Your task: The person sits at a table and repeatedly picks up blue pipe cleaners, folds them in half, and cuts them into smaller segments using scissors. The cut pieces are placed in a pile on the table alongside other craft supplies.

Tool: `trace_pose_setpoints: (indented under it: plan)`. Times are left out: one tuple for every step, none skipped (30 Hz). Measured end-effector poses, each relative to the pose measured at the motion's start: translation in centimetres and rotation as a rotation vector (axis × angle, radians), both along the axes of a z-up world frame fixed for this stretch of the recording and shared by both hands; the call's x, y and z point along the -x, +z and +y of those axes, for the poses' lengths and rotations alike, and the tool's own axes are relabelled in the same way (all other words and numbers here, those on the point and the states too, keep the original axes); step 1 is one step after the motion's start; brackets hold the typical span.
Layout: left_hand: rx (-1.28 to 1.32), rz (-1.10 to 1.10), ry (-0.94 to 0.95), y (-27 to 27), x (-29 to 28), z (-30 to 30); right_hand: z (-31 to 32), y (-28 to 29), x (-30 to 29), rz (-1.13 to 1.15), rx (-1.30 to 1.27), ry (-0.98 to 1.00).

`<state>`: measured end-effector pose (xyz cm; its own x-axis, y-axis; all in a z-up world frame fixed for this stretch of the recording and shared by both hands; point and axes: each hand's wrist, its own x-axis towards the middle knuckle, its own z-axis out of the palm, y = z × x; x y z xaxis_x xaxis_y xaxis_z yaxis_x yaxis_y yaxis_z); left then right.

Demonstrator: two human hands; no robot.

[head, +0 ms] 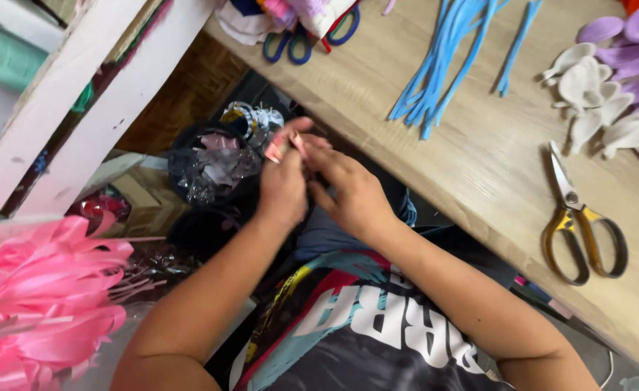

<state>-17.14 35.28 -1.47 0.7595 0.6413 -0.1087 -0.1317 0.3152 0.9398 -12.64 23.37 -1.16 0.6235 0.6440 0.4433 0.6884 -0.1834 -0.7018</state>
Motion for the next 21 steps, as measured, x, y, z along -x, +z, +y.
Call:
trace_pose_setpoints:
  plan:
    - [0.001, 0.007, 0.006, -1.2, 0.4, 1.7, -0.6, 0.0, 0.0, 0.007, 0.001, 0.006]
    - [-0.123, 0.092, 0.001, -2.3, 0.7, 3.4, -1.2, 0.0, -0.1, 0.023, 0.051, 0.09]
    - [-0.249, 0.176, -0.005, -3.5, 1.1, 5.3, -1.7, 0.1, -0.2, 0.037, 0.099, 0.175]
    - [-0.249, 0.183, 0.0, -6.1, 2.2, 7.8, -2.3, -0.8, -0.6, 0.043, 0.097, 0.181]
    - [-0.185, 0.314, 0.008, -8.9, 3.7, 10.1, -2.9, -1.6, -0.9, 0.1, 0.138, 0.232]
    - [-0.118, 0.444, 0.015, -11.6, 5.3, 12.5, -3.6, -2.5, -1.1, 0.156, 0.178, 0.284]
    - [-0.115, 0.456, 0.028, -10.7, 7.1, 12.6, -4.4, -3.4, -1.0, 0.166, 0.178, 0.298]
    - [-0.366, 0.751, -0.116, -9.8, 8.8, 12.6, -5.2, -4.2, -0.9, 0.214, 0.236, 0.322]
    - [-0.62, 1.033, -0.273, -9.0, 9.9, 12.8, -6.0, -5.0, -1.2, 0.254, 0.294, 0.337]
    - [-0.618, 1.038, -0.269, -7.9, 10.9, 13.1, -6.6, -5.9, -1.3, 0.256, 0.293, 0.343]
    - [-0.585, 1.119, -0.315, -6.9, 12.3, 13.1, -7.4, -6.8, -1.2, 0.367, 0.345, 0.334]
    - [-0.55, 1.2, -0.362, -5.9, 13.8, 13.0, -8.3, -7.7, -1.0, 0.478, 0.397, 0.325]
    - [-0.536, 1.213, -0.351, -6.7, 14.8, 13.1, -8.7, -8.3, -0.7, 0.485, 0.402, 0.344]
    - [-0.583, 1.265, -0.475, -7.6, 15.9, 13.1, -9.2, -8.7, -0.5, 0.553, 0.471, 0.32]
    - [-0.639, 1.302, -0.609, -8.5, 16.1, 13.3, -9.6, -9.2, -0.7, 0.614, 0.536, 0.282]
    - [-0.635, 1.305, -0.605, -9.7, 16.5, 13.0, -9.8, -9.6, -0.7, 0.614, 0.538, 0.287]
    - [-0.712, 1.293, -0.619, -10.9, 16.7, 12.7, -10.1, -9.9, -0.6, 0.654, 0.548, 0.269]
    - [-0.789, 1.281, -0.632, -12.2, 17.0, 12.4, -10.4, -10.3, -0.6, 0.693, 0.558, 0.251]
    - [-0.789, 1.279, -0.632, -11.2, 15.8, 11.9, -10.7, -10.7, -0.6, 0.692, 0.559, 0.251]
    - [-0.815, 1.282, -0.715, -10.3, 14.7, 11.4, -10.9, -11.2, -0.6, 0.734, 0.559, 0.213]
    - [-0.836, 1.286, -0.797, -9.3, 13.8, 10.8, -11.3, -11.6, -0.4, 0.778, 0.56, 0.179]
